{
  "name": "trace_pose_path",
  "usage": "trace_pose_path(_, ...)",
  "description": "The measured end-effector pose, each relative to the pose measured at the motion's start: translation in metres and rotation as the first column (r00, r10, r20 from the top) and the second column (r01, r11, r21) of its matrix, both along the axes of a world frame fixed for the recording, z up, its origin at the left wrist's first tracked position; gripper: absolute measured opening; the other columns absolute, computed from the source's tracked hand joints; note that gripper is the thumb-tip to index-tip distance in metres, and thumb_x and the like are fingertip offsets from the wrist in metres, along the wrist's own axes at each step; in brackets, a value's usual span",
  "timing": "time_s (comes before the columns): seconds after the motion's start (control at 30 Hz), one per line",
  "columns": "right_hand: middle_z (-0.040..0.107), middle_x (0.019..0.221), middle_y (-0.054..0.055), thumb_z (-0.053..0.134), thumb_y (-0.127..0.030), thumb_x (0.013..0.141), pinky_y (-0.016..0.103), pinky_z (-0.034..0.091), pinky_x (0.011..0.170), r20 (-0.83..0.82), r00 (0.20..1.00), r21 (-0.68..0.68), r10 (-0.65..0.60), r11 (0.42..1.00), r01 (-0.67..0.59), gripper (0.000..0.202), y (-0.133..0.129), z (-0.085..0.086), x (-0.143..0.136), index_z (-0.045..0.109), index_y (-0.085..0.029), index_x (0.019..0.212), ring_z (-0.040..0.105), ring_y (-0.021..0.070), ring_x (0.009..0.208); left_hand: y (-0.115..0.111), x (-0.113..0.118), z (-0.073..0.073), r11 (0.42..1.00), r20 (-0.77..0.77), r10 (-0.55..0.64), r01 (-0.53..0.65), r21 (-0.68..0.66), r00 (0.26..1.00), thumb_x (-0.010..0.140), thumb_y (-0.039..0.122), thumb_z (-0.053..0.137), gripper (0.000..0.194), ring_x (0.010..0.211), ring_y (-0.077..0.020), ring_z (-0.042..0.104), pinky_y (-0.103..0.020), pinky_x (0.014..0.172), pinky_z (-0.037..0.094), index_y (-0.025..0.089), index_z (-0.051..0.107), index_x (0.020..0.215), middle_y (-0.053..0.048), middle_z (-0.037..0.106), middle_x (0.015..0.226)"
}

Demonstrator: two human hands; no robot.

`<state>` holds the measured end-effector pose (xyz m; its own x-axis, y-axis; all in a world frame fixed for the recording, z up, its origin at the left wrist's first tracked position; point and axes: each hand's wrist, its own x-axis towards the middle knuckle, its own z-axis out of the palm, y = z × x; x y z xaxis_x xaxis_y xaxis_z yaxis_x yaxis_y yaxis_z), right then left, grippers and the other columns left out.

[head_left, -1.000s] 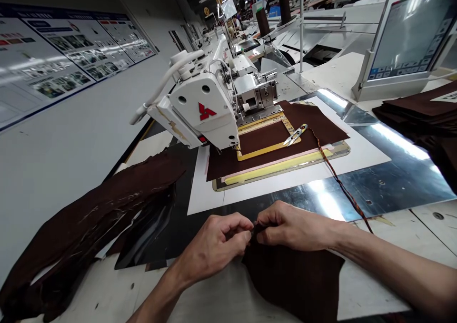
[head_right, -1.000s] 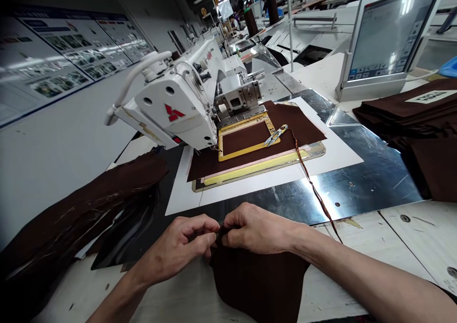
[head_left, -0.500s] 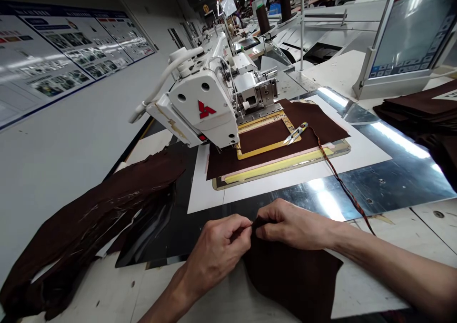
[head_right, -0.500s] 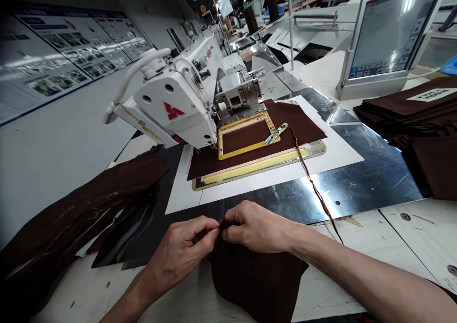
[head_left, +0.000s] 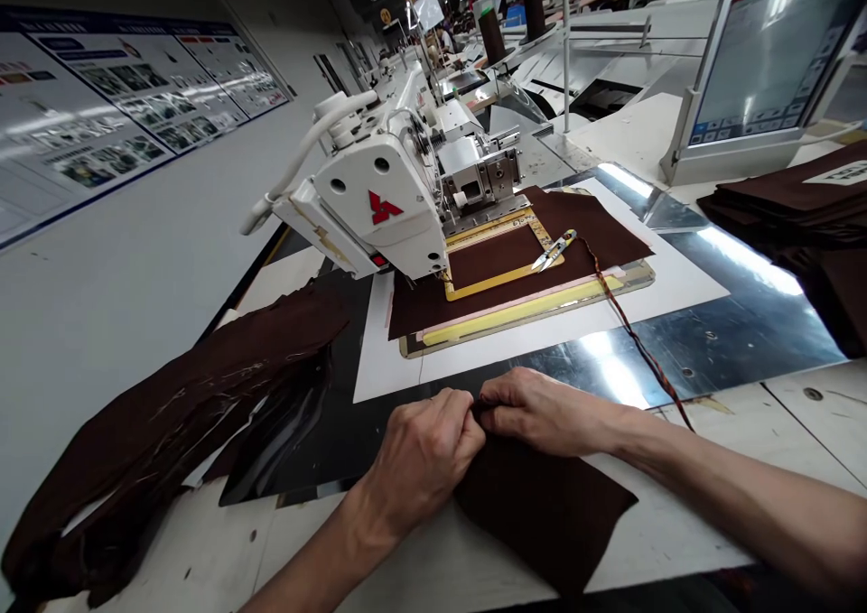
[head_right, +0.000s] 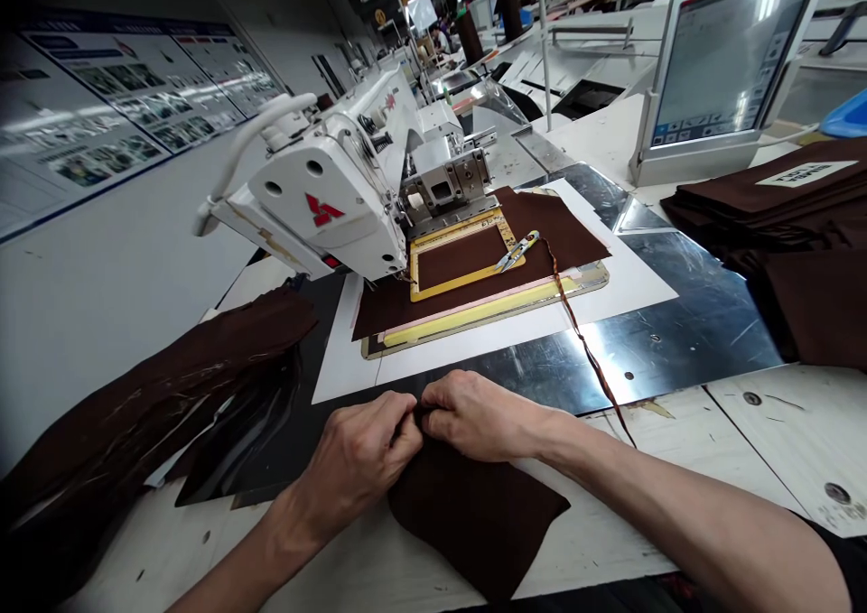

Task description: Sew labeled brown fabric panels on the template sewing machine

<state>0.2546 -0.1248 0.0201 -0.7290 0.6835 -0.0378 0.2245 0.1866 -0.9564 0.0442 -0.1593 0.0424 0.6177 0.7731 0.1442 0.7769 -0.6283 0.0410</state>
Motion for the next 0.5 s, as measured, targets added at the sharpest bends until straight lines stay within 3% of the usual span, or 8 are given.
trace_pose_path(0.23,0.046,0.064,-0.006,0.052,-0.015,0.088,0.024,0.03,0.054,0.0,1.0,0.035,-0.018,0.999,0.018,0.021,0.002,0.003,-0.003,0.044,-0.019,0.069,0.04,0.0098,0.061,0.006,-0.002,0.0,0.996,-0.04,0.089,-0.09,-0.023,0.995,0.096,0.017,0.042,0.02,0.058,-0.0151,0.057,-0.028,0.058,0.036,0.019,0.058,0.085,0.0,0.061,0.069)
trace_pose_path(0.37,0.041,0.063,-0.007,0.055,-0.018,0.088,0.023,0.028,0.051,-0.076,0.989,-0.102,0.128,0.986,-0.135,0.021,-0.006,0.006,0.008,0.045,-0.019,0.069,0.037,0.0087,0.058,0.023,-0.034,0.021,0.959,-0.059,0.282,-0.283,-0.005,0.958,0.091,0.022,0.044,0.024,0.047,-0.0146,0.052,-0.026,0.048,0.03,0.019,0.057,0.071,-0.001,0.059,0.062)
trace_pose_path(0.43,0.039,0.062,-0.007,0.057,-0.021,0.087,0.023,0.027,0.048,-0.089,0.984,-0.183,0.155,0.968,-0.169,0.022,-0.01,0.006,0.012,0.045,-0.019,0.069,0.035,0.0085,0.056,0.026,-0.049,0.037,0.925,-0.032,0.38,-0.38,-0.002,0.925,0.093,0.022,0.043,0.024,0.043,-0.0136,0.05,-0.024,0.045,0.031,0.019,0.061,0.077,0.002,0.054,0.054)
trace_pose_path(0.5,0.037,0.06,-0.007,0.057,-0.023,0.088,0.023,0.024,0.046,-0.091,0.989,-0.251,0.113,0.959,-0.132,0.022,-0.01,0.005,0.014,0.045,-0.019,0.07,0.032,0.0083,0.054,0.021,-0.052,0.048,0.856,0.112,0.486,-0.446,-0.26,0.867,0.095,0.031,0.05,0.022,0.05,-0.013,0.057,-0.02,0.048,0.039,0.02,0.066,0.085,0.004,0.059,0.058)
